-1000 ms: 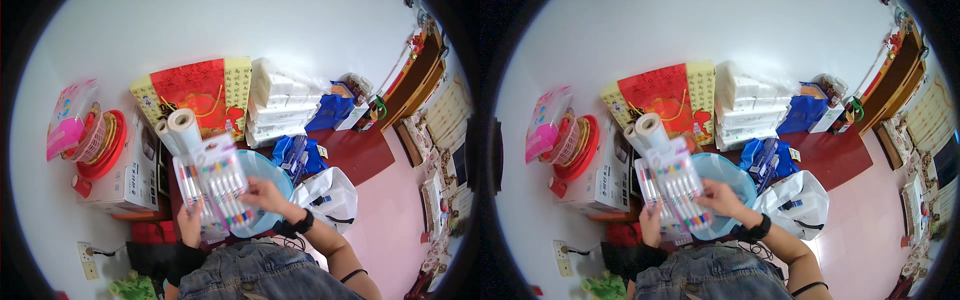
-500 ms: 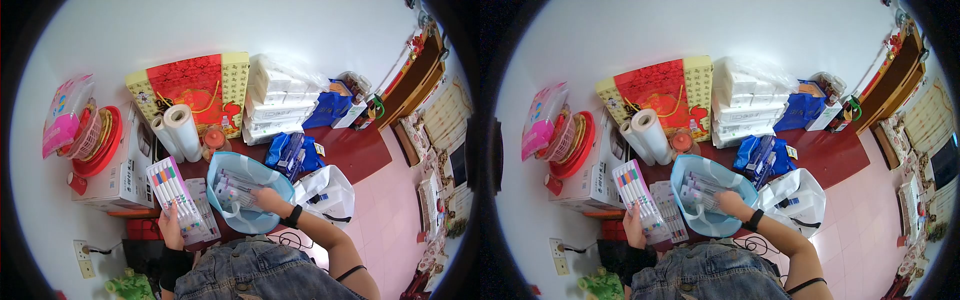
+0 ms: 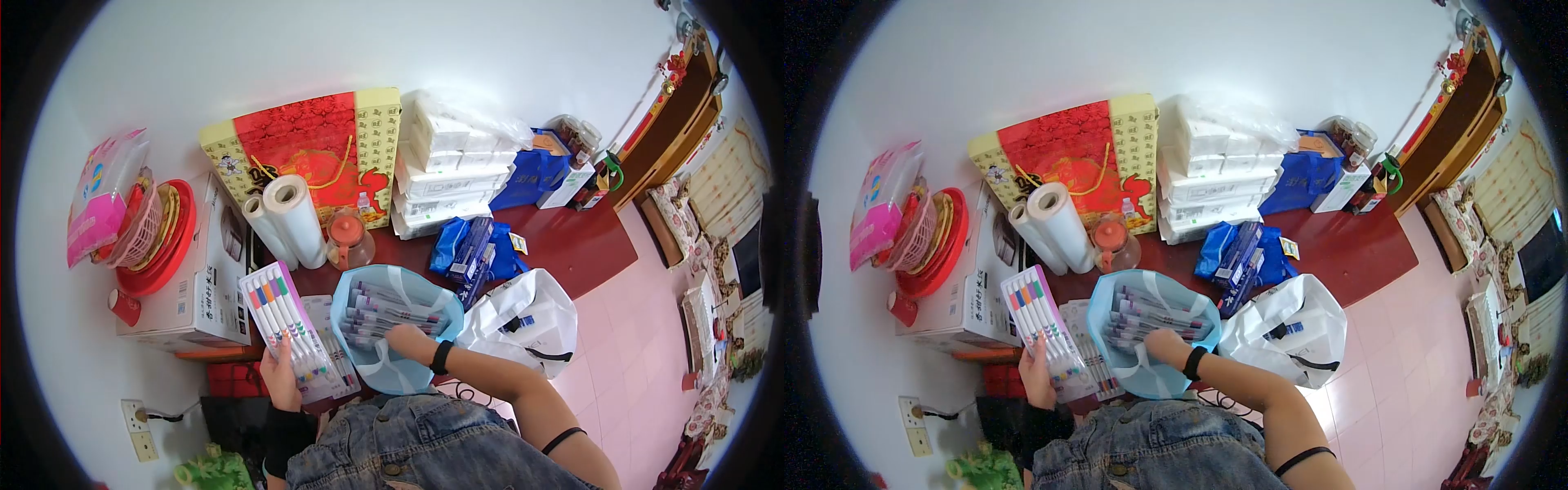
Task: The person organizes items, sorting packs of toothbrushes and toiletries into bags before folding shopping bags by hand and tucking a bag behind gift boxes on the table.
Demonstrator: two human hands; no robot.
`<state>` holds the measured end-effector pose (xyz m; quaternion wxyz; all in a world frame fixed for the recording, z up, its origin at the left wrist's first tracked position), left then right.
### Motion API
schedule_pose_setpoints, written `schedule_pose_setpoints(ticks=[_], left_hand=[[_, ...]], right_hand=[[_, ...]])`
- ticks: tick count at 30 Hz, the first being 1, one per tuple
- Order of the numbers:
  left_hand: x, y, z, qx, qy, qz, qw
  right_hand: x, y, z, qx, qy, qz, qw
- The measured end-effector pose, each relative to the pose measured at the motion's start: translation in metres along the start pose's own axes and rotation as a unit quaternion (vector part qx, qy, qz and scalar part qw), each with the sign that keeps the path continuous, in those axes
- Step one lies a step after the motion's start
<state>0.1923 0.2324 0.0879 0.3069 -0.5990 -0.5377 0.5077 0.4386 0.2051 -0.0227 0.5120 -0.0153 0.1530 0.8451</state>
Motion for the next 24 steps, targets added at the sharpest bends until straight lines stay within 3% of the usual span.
schedule_pose_setpoints(ticks=[7, 13, 15, 16, 19, 22, 24], left_hand=[[0.001, 0.006, 0.001, -0.019, 0.001, 0.020, 1.000], [-0.003, -0.002, -0.005, 0.002, 0.009, 0.005, 1.000], [0.000, 0.001, 0.004, -0.004, -0.011, 0.003, 1.000], [0.002, 0.001, 0.007, -0.004, -0.012, 0.003, 1.000], [0.002, 0.004, 0.012, -0.007, -0.011, 0.011, 1.000], [0.001, 0.004, 0.008, -0.010, -0.011, 0.013, 1.000], [0.000, 0.003, 0.002, -0.001, 0.002, 0.004, 1.000]], right_hand=[[-0.003, -0.010, 0.000, 0.062, -0.056, -0.049, 0.995], [-0.020, -0.014, 0.010, 0.054, -0.024, -0.072, 0.996], [-0.037, -0.012, 0.029, 0.003, 0.071, -0.096, 0.993], [-0.046, -0.011, 0.046, 0.003, 0.072, -0.095, 0.993], [-0.080, -0.008, 0.065, 0.017, 0.148, -0.032, 0.988], [-0.110, 0.001, 0.076, 0.078, 0.032, 0.103, 0.991], [-0.119, -0.013, 0.049, -0.117, 0.059, 0.044, 0.990]])
Point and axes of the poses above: each hand's wrist, its own x-axis towards the middle knuckle, its own z-axis out of the back of the hand, y = z × x, the point moved 8 cm from there along x, towards the middle knuckle, and after that the axes turned 5 degrees about z, right-handed, at the moved point
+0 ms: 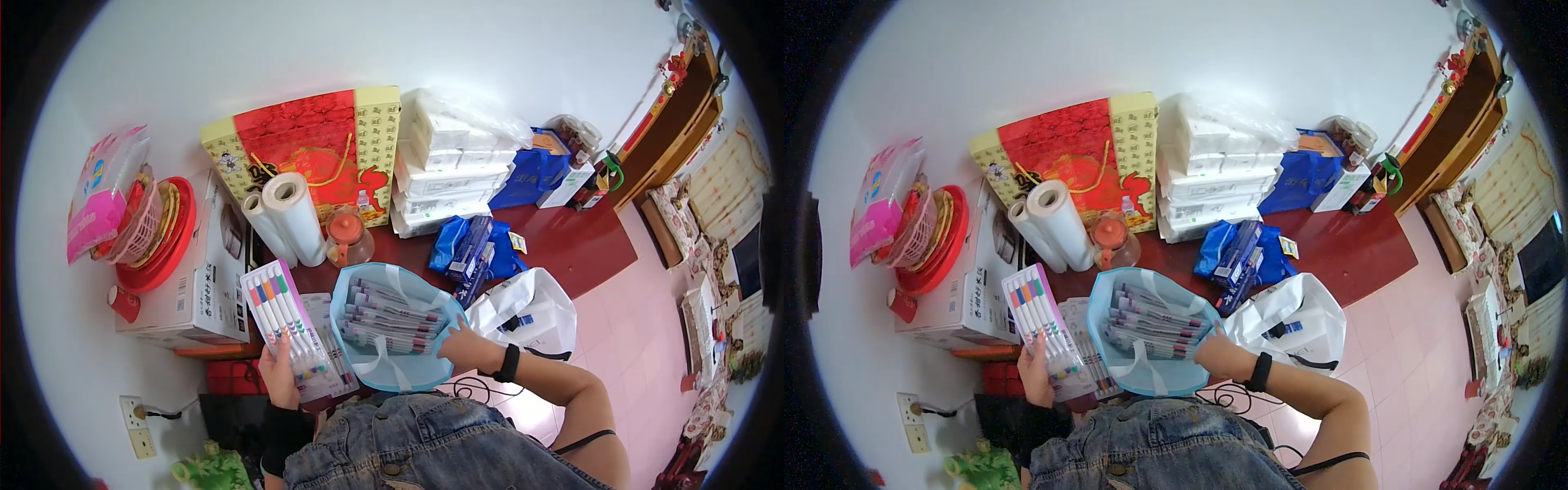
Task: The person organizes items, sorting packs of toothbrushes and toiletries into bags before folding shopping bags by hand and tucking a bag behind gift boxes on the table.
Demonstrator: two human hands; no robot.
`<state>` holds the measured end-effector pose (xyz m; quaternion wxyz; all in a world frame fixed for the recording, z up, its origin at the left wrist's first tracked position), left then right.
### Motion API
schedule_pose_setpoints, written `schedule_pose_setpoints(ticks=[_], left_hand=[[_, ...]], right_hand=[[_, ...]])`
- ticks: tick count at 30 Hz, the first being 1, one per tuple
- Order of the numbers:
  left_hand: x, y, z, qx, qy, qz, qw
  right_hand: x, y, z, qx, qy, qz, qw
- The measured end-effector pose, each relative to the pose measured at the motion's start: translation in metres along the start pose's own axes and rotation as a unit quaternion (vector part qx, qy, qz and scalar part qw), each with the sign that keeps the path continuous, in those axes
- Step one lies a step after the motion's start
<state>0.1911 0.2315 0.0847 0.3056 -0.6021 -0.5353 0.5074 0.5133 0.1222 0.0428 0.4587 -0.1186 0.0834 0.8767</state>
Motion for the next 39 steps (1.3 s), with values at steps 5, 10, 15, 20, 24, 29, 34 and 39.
schedule_pose_setpoints(ticks=[5, 10, 15, 20, 24, 29, 34, 39], left_hand=[[0.000, 0.001, -0.009, 0.016, 0.011, 0.014, 1.000], [-0.002, -0.001, -0.027, 0.022, 0.026, 0.012, 0.999], [-0.007, -0.008, -0.035, 0.100, 0.064, -0.010, 0.993], [-0.010, -0.014, -0.054, 0.238, 0.122, -0.114, 0.957], [-0.026, -0.028, -0.087, 0.378, 0.171, -0.171, 0.894], [-0.049, -0.030, -0.122, 0.546, 0.263, -0.236, 0.760], [-0.062, -0.084, -0.115, 0.463, 0.068, -0.363, 0.805], [-0.051, -0.035, -0.105, 0.500, 0.185, -0.356, 0.768]], right_hand=[[0.000, -0.031, 0.065, 0.029, -0.008, -0.022, 0.999], [-0.001, -0.008, 0.043, 0.019, 0.006, 0.005, 1.000], [-0.004, -0.017, 0.080, 0.157, 0.063, -0.018, 0.985], [0.008, -0.021, 0.137, 0.292, -0.112, -0.039, 0.949], [0.009, -0.010, 0.217, 0.241, -0.404, -0.022, 0.882], [0.040, 0.025, 0.203, 0.061, -0.331, 0.063, 0.940], [0.008, -0.033, 0.196, 0.129, -0.237, -0.088, 0.959], [-0.017, -0.063, 0.195, 0.073, -0.190, -0.204, 0.957]])
Point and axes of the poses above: each hand's wrist, its own x-axis towards the middle knuckle, its own z-axis out of the back of the hand, y = z × x, the point moved 8 cm from there along x, towards the middle knuckle, and after that the axes turned 5 degrees about z, right-handed, at the moved point
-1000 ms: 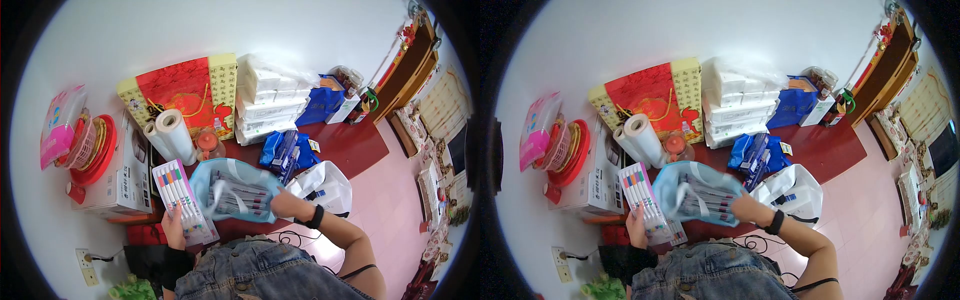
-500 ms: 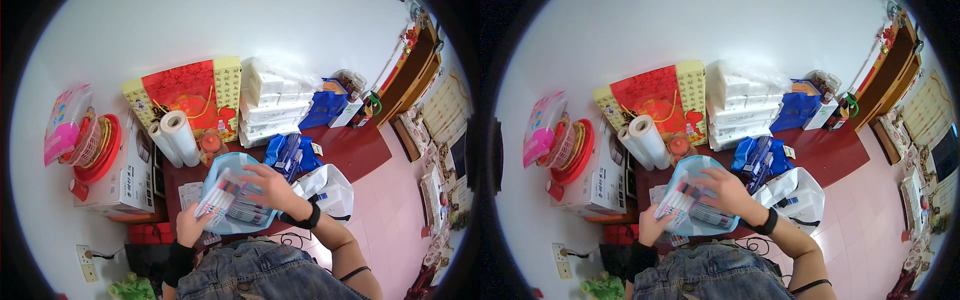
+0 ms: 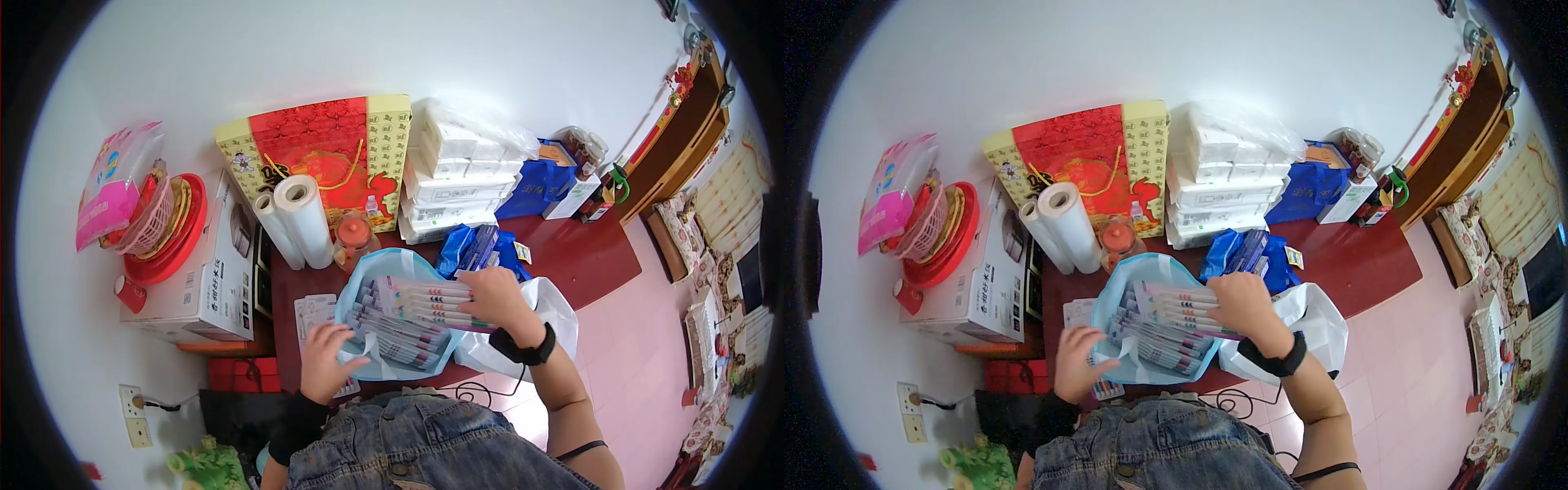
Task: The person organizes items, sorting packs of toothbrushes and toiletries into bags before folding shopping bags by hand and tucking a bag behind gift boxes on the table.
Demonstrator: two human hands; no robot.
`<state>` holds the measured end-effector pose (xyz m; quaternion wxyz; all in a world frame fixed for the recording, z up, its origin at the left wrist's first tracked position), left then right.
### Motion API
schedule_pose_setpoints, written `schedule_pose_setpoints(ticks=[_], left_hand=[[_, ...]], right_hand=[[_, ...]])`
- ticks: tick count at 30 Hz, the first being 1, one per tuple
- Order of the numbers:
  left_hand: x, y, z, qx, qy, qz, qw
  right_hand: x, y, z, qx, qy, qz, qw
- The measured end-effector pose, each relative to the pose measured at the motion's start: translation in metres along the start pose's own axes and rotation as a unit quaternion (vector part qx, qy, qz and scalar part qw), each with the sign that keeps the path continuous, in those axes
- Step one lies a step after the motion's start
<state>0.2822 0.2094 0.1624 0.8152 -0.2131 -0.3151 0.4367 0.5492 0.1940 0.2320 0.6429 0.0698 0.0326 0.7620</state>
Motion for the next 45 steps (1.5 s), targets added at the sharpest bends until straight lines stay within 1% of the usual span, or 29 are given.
schedule_pose_setpoints(ticks=[2, 3, 5, 6, 7, 8, 9, 11, 14, 15, 18, 19, 21, 22, 24, 30, 33, 35, 37, 40, 42, 43, 45], left_hand=[[-0.008, -0.007, -0.033, 0.004, 0.083, -0.050, 0.995], [-0.011, -0.009, -0.037, 0.003, 0.082, -0.052, 0.995], [-0.016, -0.011, -0.049, 0.084, 0.119, -0.072, 0.987], [-0.017, -0.011, -0.049, 0.084, 0.119, -0.073, 0.987], [-0.019, -0.009, -0.051, 0.093, 0.140, -0.064, 0.984], [-0.020, -0.007, -0.053, 0.102, 0.160, -0.056, 0.980], [-0.019, -0.006, -0.053, 0.102, 0.160, -0.057, 0.980], [-0.021, -0.003, -0.061, 0.078, 0.223, -0.047, 0.971], [-0.026, -0.001, -0.061, 0.081, 0.200, -0.061, 0.975], [-0.027, 0.001, -0.061, 0.081, 0.199, -0.058, 0.975], [-0.029, 0.008, -0.062, 0.089, 0.202, -0.031, 0.975], [-0.030, 0.009, -0.062, 0.084, 0.197, -0.033, 0.976], [-0.030, 0.009, -0.063, 0.080, 0.192, -0.035, 0.978], [-0.030, 0.009, -0.064, 0.081, 0.204, -0.033, 0.975], [-0.030, 0.010, -0.065, 0.083, 0.217, -0.031, 0.972], [-0.029, 0.009, -0.062, 0.054, 0.197, -0.027, 0.979], [-0.031, 0.010, -0.060, 0.060, 0.203, -0.022, 0.977], [-0.031, 0.011, -0.057, 0.066, 0.203, 0.013, 0.977], [-0.032, 0.012, -0.058, 0.062, 0.202, 0.007, 0.977], [-0.032, 0.013, -0.060, 0.053, 0.206, -0.002, 0.977], [-0.030, 0.013, -0.062, 0.050, 0.211, -0.006, 0.976], [-0.030, 0.014, -0.063, 0.043, 0.214, -0.004, 0.976], [-0.030, 0.015, -0.064, 0.036, 0.218, -0.002, 0.975]], right_hand=[[0.007, 0.002, -0.026, 0.003, -0.021, -0.013, 1.000], [0.013, 0.004, -0.045, 0.011, 0.005, -0.035, 0.999], [0.026, 0.018, -0.077, 0.001, 0.006, -0.017, 1.000], [0.031, 0.021, -0.098, 0.001, 0.005, -0.018, 1.000], [0.037, 0.022, -0.121, -0.001, 0.012, -0.031, 0.999], [0.040, 0.025, -0.130, -0.003, 0.019, -0.044, 0.999], [0.041, 0.028, -0.137, -0.002, 0.018, -0.045, 0.999], [0.042, 0.029, -0.145, -0.013, 0.057, -0.078, 0.995], [0.033, 0.019, -0.154, -0.014, 0.091, -0.091, 0.992], [0.028, 0.012, -0.162, -0.009, 0.110, -0.102, 0.989], [0.015, -0.004, -0.186, -0.017, 0.117, -0.089, 0.989], [0.013, -0.005, -0.188, -0.018, 0.118, -0.088, 0.989], [0.011, -0.006, -0.188, -0.022, 0.090, -0.084, 0.992], [0.012, -0.008, -0.189, -0.022, 0.089, -0.084, 0.992], [0.012, -0.012, -0.192, -0.045, 0.112, -0.088, 0.989], [0.001, -0.017, -0.206, -0.039, 0.123, -0.078, 0.989], [0.000, -0.017, -0.195, -0.033, 0.126, -0.083, 0.988], [-0.003, -0.018, -0.191, -0.025, 0.124, -0.083, 0.988], [-0.005, -0.023, -0.194, -0.017, 0.122, -0.085, 0.989], [0.003, -0.037, -0.219, -0.012, 0.100, -0.071, 0.992], [0.011, -0.036, -0.243, -0.009, 0.120, -0.007, 0.993], [0.011, -0.030, -0.238, -0.009, 0.120, -0.009, 0.993], [0.016, -0.004, -0.219, -0.015, 0.128, 0.020, 0.991]])
Point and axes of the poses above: each hand's wrist, its own x-axis towards the middle knuckle, its own z-axis out of the back of the hand, y = z × x, the point moved 8 cm from there along x, towards the middle knuckle, and after that the axes turned 5 degrees about z, right-handed, at the moved point
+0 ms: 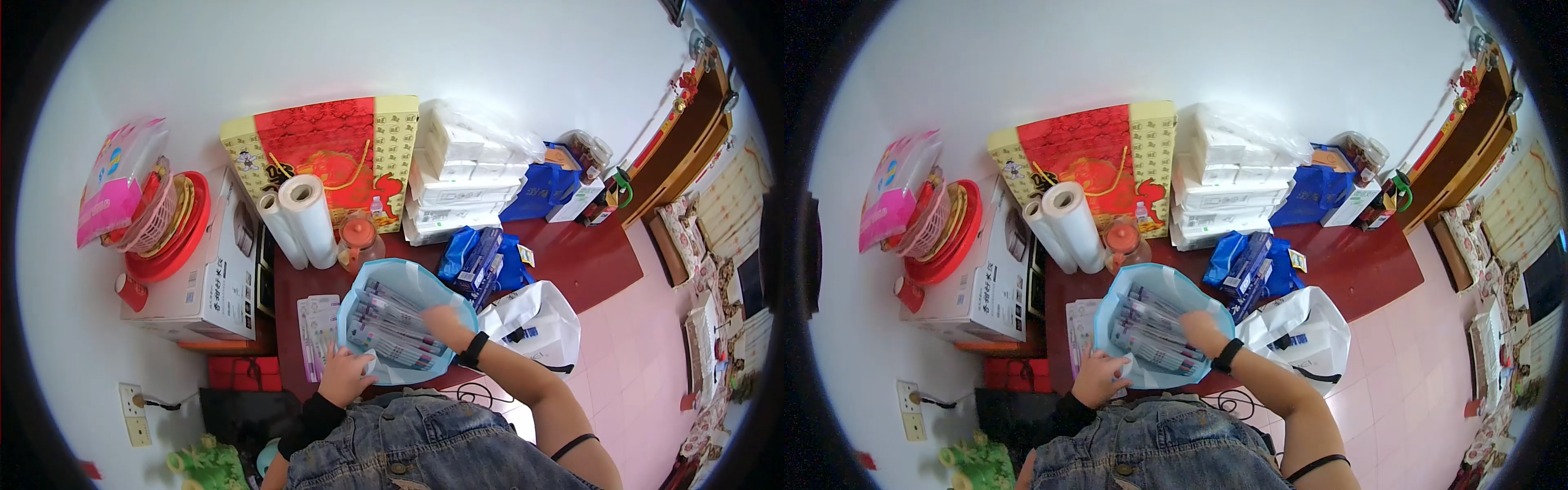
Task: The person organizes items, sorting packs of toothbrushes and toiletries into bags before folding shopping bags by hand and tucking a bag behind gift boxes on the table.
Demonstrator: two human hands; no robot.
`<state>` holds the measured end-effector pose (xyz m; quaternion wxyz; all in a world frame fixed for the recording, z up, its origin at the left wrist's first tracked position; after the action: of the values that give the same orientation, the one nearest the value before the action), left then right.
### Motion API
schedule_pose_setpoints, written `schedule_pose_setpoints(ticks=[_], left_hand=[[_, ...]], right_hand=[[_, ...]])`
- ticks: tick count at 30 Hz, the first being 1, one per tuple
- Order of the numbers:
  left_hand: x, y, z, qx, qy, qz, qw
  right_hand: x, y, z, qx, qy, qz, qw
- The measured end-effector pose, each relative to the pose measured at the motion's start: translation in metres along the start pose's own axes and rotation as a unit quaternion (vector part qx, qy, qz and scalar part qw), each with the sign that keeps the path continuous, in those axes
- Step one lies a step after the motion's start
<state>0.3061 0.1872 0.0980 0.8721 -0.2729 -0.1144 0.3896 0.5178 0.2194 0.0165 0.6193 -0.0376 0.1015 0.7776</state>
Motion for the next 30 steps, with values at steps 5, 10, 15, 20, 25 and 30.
schedule_pose_setpoints(ticks=[5, 10, 15, 20, 25, 30], left_hand=[[0.003, -0.002, -0.002, -0.006, 0.004, -0.003, 1.000], [0.001, 0.002, 0.001, -0.016, 0.003, 0.006, 1.000], [0.006, -0.002, 0.011, -0.095, 0.006, -0.005, 0.995], [-0.024, 0.068, 0.061, -0.191, -0.321, 0.127, 0.919], [-0.048, 0.168, -0.014, -0.158, -0.245, 0.286, 0.913], [-0.051, 0.214, -0.084, -0.005, -0.167, 0.405, 0.899]], right_hand=[[0.007, -0.011, -0.008, -0.014, -0.002, -0.027, 1.000], [0.006, -0.032, -0.007, 0.004, -0.052, -0.046, 0.998], [0.010, -0.058, -0.011, 0.053, -0.073, -0.121, 0.989], [0.011, -0.054, 0.008, 0.075, -0.064, -0.157, 0.983], [0.009, -0.044, 0.003, 0.067, -0.030, -0.097, 0.993], [0.003, -0.043, 0.022, 0.072, -0.058, -0.162, 0.982]])
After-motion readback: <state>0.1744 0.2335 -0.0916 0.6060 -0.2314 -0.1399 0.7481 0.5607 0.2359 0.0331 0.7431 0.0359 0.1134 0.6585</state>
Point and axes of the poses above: each hand's wrist, its own x-axis towards the middle knuckle, its own z-axis out of the back of the hand, y = z × x, the point moved 8 cm from there along x, towards the middle knuckle, and after that the axes turned 5 degrees about z, right-handed, at the moved point
